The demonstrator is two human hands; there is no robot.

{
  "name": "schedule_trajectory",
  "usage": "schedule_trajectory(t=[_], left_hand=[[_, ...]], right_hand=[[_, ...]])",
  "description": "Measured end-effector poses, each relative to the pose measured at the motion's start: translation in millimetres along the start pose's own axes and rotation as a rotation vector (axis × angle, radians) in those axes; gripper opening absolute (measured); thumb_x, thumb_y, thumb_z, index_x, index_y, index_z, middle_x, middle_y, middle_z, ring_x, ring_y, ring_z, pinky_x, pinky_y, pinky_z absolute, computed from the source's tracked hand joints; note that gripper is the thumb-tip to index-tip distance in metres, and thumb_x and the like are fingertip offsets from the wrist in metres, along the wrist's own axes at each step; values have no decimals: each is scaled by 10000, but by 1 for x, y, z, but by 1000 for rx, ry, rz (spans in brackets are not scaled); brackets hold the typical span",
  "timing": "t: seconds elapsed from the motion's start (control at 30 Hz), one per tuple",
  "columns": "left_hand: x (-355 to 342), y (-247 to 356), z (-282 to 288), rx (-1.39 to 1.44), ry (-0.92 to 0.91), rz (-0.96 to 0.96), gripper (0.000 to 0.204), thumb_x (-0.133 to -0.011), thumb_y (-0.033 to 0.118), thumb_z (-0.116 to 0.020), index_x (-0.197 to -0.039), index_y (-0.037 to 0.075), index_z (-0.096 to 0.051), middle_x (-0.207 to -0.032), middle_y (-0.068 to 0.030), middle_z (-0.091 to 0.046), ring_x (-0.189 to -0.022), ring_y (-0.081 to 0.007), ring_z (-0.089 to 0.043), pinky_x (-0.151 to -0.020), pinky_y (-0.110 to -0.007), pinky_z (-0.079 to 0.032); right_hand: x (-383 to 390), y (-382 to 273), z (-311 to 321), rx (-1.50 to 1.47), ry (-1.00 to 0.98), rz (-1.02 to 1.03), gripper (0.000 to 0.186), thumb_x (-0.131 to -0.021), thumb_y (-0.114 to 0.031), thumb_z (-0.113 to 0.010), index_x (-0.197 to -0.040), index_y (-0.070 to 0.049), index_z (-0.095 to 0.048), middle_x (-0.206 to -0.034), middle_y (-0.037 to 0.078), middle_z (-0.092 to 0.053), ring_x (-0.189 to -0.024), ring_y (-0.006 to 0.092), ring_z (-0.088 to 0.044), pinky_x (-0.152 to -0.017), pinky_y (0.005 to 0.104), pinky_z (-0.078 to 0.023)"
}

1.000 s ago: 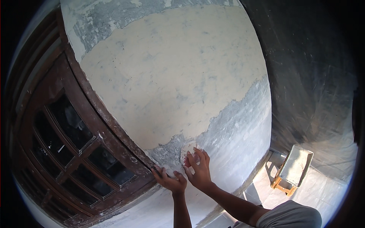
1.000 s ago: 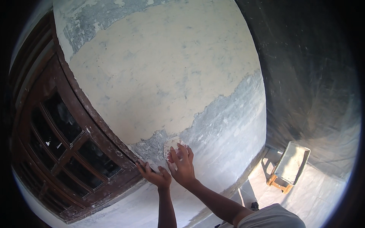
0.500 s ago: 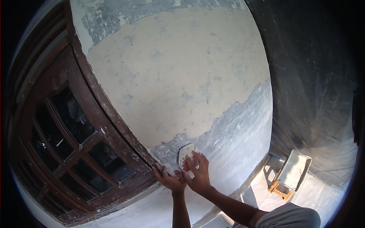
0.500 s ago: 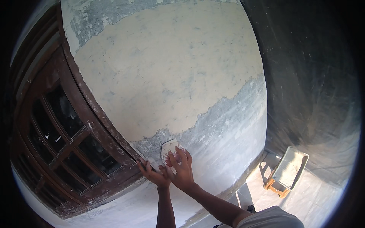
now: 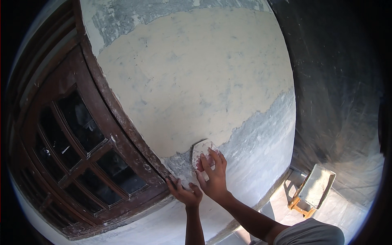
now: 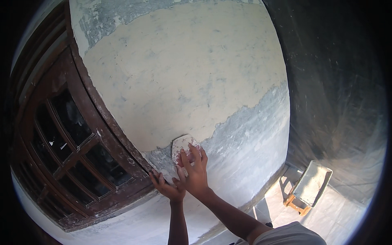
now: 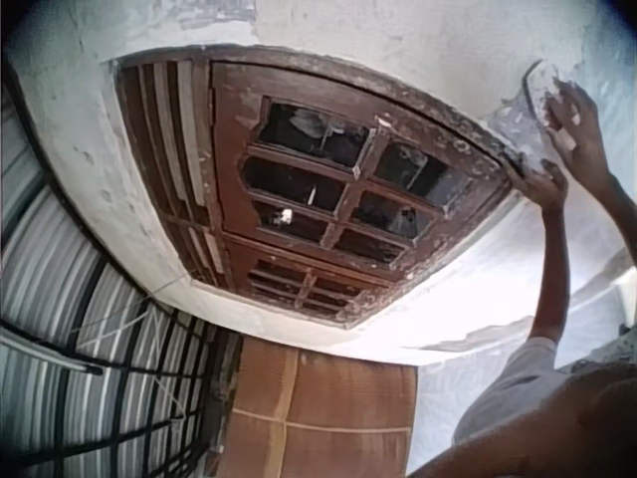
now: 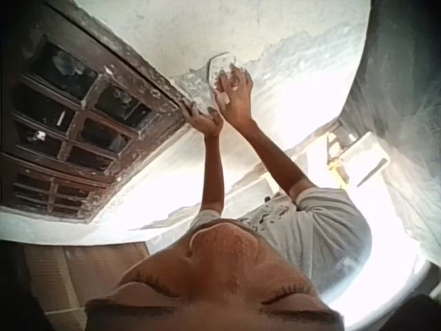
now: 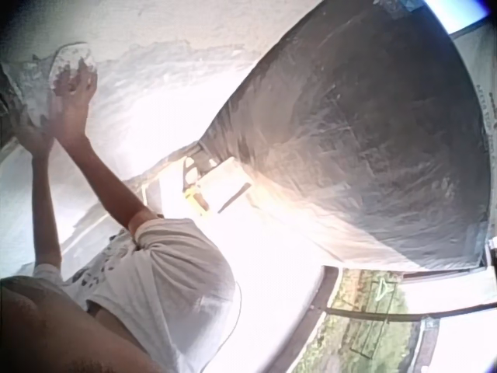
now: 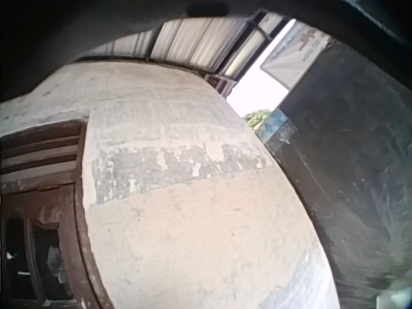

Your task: The person applies plaster compound to a wall near a window frame with a putty applicator, smoothing the compound to fill and repair the wall surface.

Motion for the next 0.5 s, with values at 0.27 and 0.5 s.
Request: schedule_trajectory(t=[0.27, 0.5], left_hand=[[6, -8, 0, 33, -23, 51, 551, -923, 157, -506, -1393, -54, -310, -1552, -386, -170, -1448, -559, -278, -1150, -629, -312], [56, 46, -10, 206, -138, 78, 483, -1016, 238, -485, -1363, -49, -309, -1559, -389, -132, -1463, -536, -260, -1169, -623, -301]], right_hand=[[55, 19, -9, 21, -134, -1, 549, -786, -117, -807, -1302, -61, -631, -1463, 215, -426, -1341, 511, -362, -1108, 594, -367], [56, 67, 37, 23, -96, -92, 556, -779, -101, -813, -1304, -71, -633, -1481, 196, -438, -1373, 499, -358, -1125, 566, -366]])
Point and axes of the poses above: each hand's wrist, its own x-axis away from the middle knuckle, its own z-axis out of the back of the hand, y = z × x, the point moved 8 cm from there along -x, towards the middle knuckle
